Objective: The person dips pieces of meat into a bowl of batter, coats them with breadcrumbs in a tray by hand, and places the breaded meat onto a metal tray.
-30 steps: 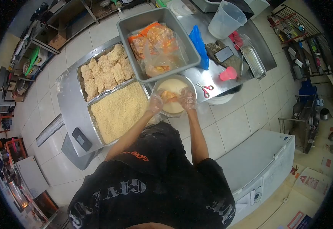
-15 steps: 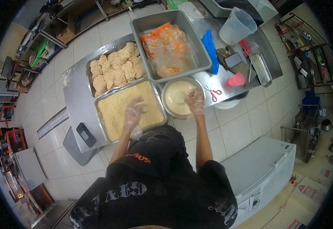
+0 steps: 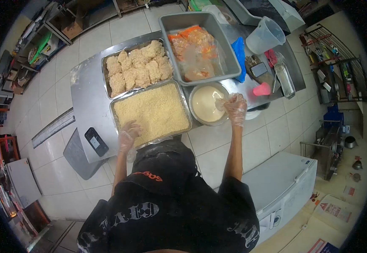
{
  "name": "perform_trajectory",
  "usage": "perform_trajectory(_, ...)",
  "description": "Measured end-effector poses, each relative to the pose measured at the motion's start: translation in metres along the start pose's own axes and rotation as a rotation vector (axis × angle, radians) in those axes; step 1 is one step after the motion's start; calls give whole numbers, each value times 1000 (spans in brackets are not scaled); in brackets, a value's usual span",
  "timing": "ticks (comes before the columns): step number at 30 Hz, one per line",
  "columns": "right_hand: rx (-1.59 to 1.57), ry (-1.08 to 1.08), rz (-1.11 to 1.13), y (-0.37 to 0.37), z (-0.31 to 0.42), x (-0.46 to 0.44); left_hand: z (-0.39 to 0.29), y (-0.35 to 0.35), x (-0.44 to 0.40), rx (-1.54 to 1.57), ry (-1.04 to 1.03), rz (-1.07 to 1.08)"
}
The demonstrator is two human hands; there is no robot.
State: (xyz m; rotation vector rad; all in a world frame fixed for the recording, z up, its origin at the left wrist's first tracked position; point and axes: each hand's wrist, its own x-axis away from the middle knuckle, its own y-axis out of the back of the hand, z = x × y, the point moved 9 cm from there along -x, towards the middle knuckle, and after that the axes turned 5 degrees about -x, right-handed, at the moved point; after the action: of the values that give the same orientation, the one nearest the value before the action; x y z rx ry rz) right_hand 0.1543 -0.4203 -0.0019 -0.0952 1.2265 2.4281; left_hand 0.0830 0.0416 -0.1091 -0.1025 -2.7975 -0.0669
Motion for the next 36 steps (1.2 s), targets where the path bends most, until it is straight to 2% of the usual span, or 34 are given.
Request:
perform_trajectory(4, 53, -40, -8, -12, 13, 5, 8, 13, 4, 43, -58, 14)
perform_trajectory(6, -28, -17, -28, -21, 30, 11, 11, 18, 6, 43, -39, 14)
perform_trajectory(9, -156, 5, -41, -40, 64, 25, 22, 32, 8, -15, 29, -40)
perform_trajectory(10, -198, 7, -44, -44, 81, 32, 22, 38, 8, -162, -4, -59)
perform_trajectory(11, -598, 28, 18, -52, 101, 40, 25, 42, 7, -309, -35, -75)
perform_trajectory(12, -629, 49, 86, -68, 106, 47, 31, 45, 6, -455, -64, -89)
perform_trajectory(14, -685, 92, 220, -103, 106, 60, 63, 53, 0, -440, -92, -169)
perform_trajectory(16, -506, 11, 366, -142, 96, 74, 94, 60, -7, -532, -104, -214)
perform_trajectory(17, -413, -30, 437, -159, 86, 83, 113, 55, -13, -654, -53, -167)
perform_trajectory(19, -150, 317, 456, -190, 70, 107, 137, 49, -27, -887, 47, -78)
perform_trajectory(20, -18, 491, 463, -209, 61, 125, 137, 47, -29, -763, 94, -62)
perform_trajectory(22, -23, 540, 593, -249, 29, 163, 128, 35, -31, -513, 182, -33)
perform_trajectory(23, -24, 564, 656, -260, 23, 173, 135, 23, -31, -235, 214, -43)
perform_trajectory(24, 41, 373, 841, -269, 30, 172, 148, 8, -31, 44, 240, -52)
perform_trajectory(26, 170, -34, 1191, -257, 79, 182, 151, -12, -30, 358, 250, -72)
perform_trajectory(27, -271, -319, 1125, -262, 73, 185, 140, -16, -30, 393, 238, -84)
perform_trajectory(29, -1137, -861, 847, -289, 41, 199, 108, -12, -32, 95, 221, -69)
perform_trajectory(30, -1222, -918, 858, -289, 37, 201, 92, -8, -32, -237, 219, -38)
perform_trajectory(31, -1175, -908, 928, -294, 29, 205, 79, -3, -33, -569, 215, -9)
perform_trajectory(33, -966, -763, 1102, -328, 1, 222, 74, -13, -34, -697, 235, 54)
perform_trajectory(34, -986, -812, 1112, -329, 10, 225, 79, -22, -35, -607, 248, 91)
perform_trajectory(35, -1179, -1152, 1003, -327, 9, 233, 82, -29, -37, -475, 257, 120)
perform_trajectory(36, -797, -653, 1130, -292, 41, 205, 83, -31, -40, -406, 258, 126)
